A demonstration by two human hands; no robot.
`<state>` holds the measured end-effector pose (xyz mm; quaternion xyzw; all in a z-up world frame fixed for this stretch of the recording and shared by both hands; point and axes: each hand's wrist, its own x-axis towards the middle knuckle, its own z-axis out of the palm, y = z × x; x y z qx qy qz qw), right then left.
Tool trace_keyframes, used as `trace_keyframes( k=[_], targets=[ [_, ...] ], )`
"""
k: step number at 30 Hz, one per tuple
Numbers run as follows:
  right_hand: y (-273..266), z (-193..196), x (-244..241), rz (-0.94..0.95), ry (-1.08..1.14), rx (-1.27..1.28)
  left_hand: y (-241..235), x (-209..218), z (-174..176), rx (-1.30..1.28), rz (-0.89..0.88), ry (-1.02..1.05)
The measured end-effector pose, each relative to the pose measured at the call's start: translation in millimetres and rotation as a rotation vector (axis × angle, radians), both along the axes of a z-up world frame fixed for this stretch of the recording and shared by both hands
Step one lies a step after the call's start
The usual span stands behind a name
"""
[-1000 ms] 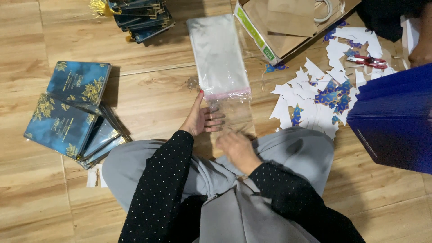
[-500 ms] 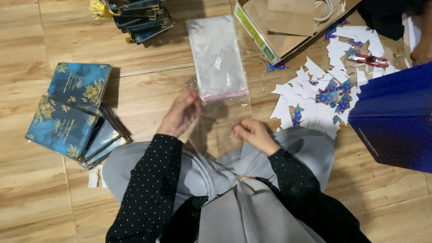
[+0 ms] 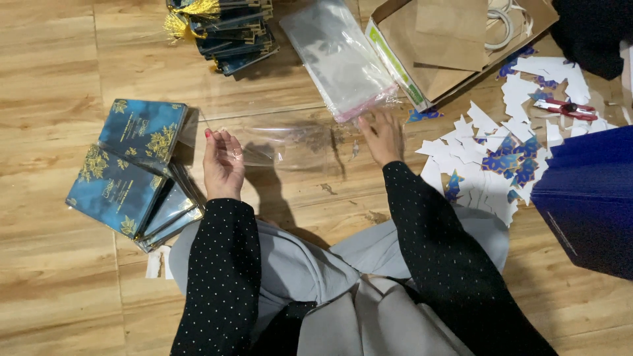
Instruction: Manually inserting blue decorative books into clear plastic protective sleeves while sitting on the floor.
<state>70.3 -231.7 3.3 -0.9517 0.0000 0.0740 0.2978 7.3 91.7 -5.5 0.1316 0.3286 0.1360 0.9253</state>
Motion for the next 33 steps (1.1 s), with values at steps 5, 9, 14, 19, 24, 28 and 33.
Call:
trace_keyframes(
  k=[5,9,14,19,24,28,33],
  targets=[
    [51.6,-1.8,-51.8,-0.275,0.73,1.321,-13.6,5.5,2.6,-0.055,0.009,-0.003],
    [63.3,-25.7,-47.5,-0.509,0.817,1.524,-26.0,-4.0,21.3,0.032,-0.041,0.05],
    [33.0,-34.9,-28.2,-0.422,0.6,1.353,-21.2,-3.4,-0.8,0.385,-0.113,0.231],
    [9.8,-24.8,-14.3,-0.266,0.416,1.174,-21.3,2.4,-38.5,0.633,-0.096,0.446],
    [-7.0,-36.3,0.9,-0.372,0.252,0.983,-24.3,-9.5,-21.6,0.683,-0.026,0.545],
    [-17.2,-38.8,2.8,-0.363,0.311,1.081,-16.1,-10.0,-34.5,0.724,-0.029,0.566],
    [-17.5,-25.1,-0.4,-0.273,0.288,1.054,-22.6,-3.8,-43.2,1.117,-0.14,0.567]
  ],
)
